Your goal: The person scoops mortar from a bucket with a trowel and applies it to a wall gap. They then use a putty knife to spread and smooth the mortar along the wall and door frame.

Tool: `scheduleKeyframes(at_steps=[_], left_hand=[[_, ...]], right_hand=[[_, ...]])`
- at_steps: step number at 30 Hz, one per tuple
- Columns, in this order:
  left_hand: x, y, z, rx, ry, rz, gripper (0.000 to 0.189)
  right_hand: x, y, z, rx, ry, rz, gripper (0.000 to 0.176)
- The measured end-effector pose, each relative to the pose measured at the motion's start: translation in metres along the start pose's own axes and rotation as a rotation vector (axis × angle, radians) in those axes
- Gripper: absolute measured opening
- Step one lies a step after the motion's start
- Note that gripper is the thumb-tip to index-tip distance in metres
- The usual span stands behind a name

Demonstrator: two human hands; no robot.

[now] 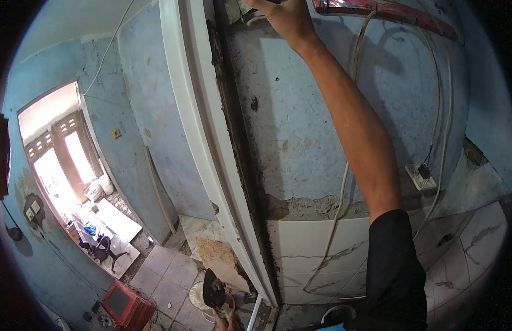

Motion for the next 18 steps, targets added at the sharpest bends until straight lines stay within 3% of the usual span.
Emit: scheduleKeyframes(at_steps=[2, 6, 9, 12, 18], left_hand=[[0.0, 0.002, -0.006, -0.002, 0.009, -0.005, 0.042], [0.002, 0.004, -0.016, -0.005, 0.025, -0.019, 0.041], [0.0, 0.008, -0.023, -0.004, 0.038, -0.028, 0.04], [0.002, 0.013, -0.026, -0.005, 0.046, -0.034, 0.039], [-0.01, 0.009, -0.022, -0.017, 0.076, -0.041, 0.037]], right_hand=[[-0.004, -0.01, -0.003, 0.12, -0.027, -0.031, 0.033], [-0.007, -0.026, -0.005, 0.059, -0.027, -0.039, 0.032], [-0.016, -0.036, -0.018, -0.101, 0.043, 0.019, 0.031], [-0.014, -0.028, -0.028, -0.052, 0.18, 0.017, 0.031], [-0.017, -0.016, -0.025, 0.03, 0.197, -0.004, 0.03]])
Point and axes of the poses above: each hand's wrist, its own x-axis towards the middle knuckle, its own y-axis out of the back of the hand, z = x × y, the point moved 7 cm from there along x, towards the middle knuckle, and after that the axes turned 6 degrees about y, right-handed, at the moved point
